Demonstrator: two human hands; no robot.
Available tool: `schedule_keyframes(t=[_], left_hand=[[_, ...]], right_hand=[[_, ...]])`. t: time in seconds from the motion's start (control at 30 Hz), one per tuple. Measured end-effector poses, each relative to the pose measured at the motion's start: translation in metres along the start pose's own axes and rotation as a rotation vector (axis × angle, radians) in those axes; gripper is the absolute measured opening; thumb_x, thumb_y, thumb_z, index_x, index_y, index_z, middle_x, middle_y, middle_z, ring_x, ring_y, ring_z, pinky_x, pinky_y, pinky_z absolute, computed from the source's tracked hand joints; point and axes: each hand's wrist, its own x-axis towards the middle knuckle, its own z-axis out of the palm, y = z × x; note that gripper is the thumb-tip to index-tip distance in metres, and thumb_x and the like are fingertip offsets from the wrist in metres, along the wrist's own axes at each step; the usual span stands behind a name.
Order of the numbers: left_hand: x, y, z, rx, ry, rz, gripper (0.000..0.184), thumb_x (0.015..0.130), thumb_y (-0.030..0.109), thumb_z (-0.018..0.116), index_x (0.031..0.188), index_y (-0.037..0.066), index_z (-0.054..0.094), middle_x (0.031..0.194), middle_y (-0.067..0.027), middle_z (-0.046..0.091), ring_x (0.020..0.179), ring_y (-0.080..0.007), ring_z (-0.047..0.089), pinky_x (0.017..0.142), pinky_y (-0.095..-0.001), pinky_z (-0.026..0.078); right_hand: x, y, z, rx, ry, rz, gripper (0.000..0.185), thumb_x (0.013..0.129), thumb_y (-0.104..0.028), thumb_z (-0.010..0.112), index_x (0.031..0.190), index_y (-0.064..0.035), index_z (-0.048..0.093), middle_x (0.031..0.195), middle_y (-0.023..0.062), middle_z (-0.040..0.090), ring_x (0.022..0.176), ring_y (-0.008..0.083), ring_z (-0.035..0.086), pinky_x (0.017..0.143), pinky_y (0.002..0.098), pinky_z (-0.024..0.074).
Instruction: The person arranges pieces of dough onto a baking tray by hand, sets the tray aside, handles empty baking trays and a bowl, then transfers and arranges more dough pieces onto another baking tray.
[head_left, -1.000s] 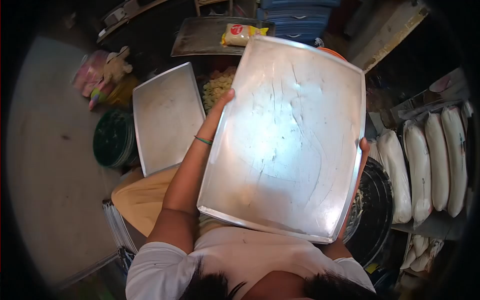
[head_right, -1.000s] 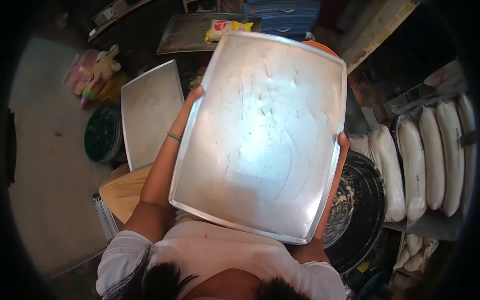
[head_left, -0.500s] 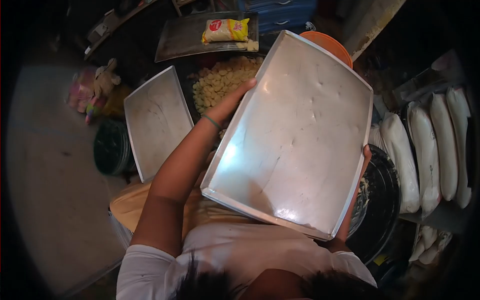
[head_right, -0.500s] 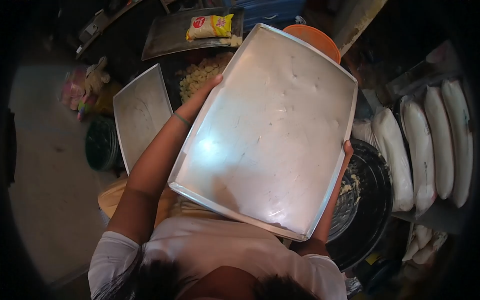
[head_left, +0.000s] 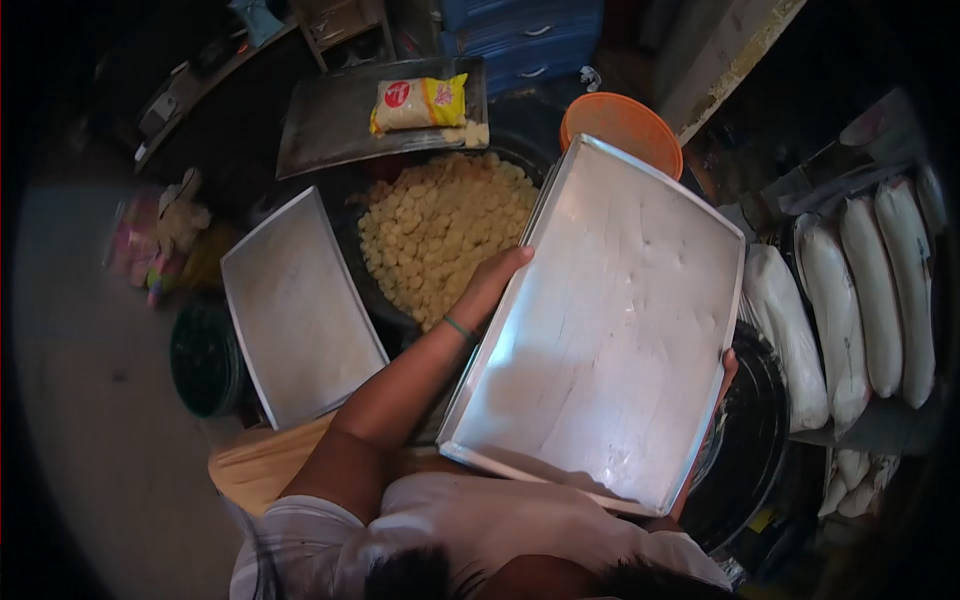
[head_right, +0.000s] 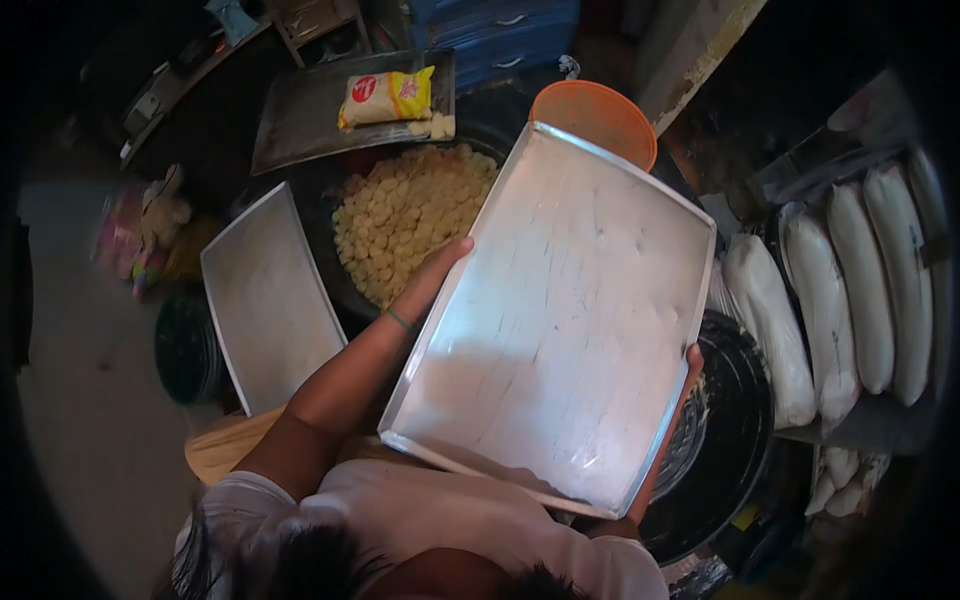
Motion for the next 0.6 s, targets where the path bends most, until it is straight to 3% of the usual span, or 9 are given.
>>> schedule_keyframes(t=[0.1,0.6], left_hand=[[0.023,0.016,0.003,0.095,0.019,0.010,0.054,0.089,0.046,0.058,0.112,-0.002,0.062,0.100,-0.0077,0.064,0.088,-0.0132,0.058,0.079,-0.0269,0.047],[0.231,0.031,-0.021,-0.088,-0.068,0.008,0.060,0.088,0.050,0.057,0.115,-0.003,0.061,0.103,-0.0114,0.066,0.089,-0.0161,0.063,0.078,-0.0281,0.051]], right_hand=[[0.027,-0.005,-0.010,0.012,0.030,-0.005,0.077,0.082,-0.049,0.060,0.143,-0.0063,0.038,0.137,0.0162,0.048,0.122,0.0266,0.051,0.101,0.0374,0.0443],[0.220,0.001,-0.050,0.082,0.010,-0.020,0.077,0.084,-0.052,0.057,0.143,-0.0070,0.038,0.140,0.0147,0.046,0.124,0.0272,0.048,0.103,0.0389,0.0415]])
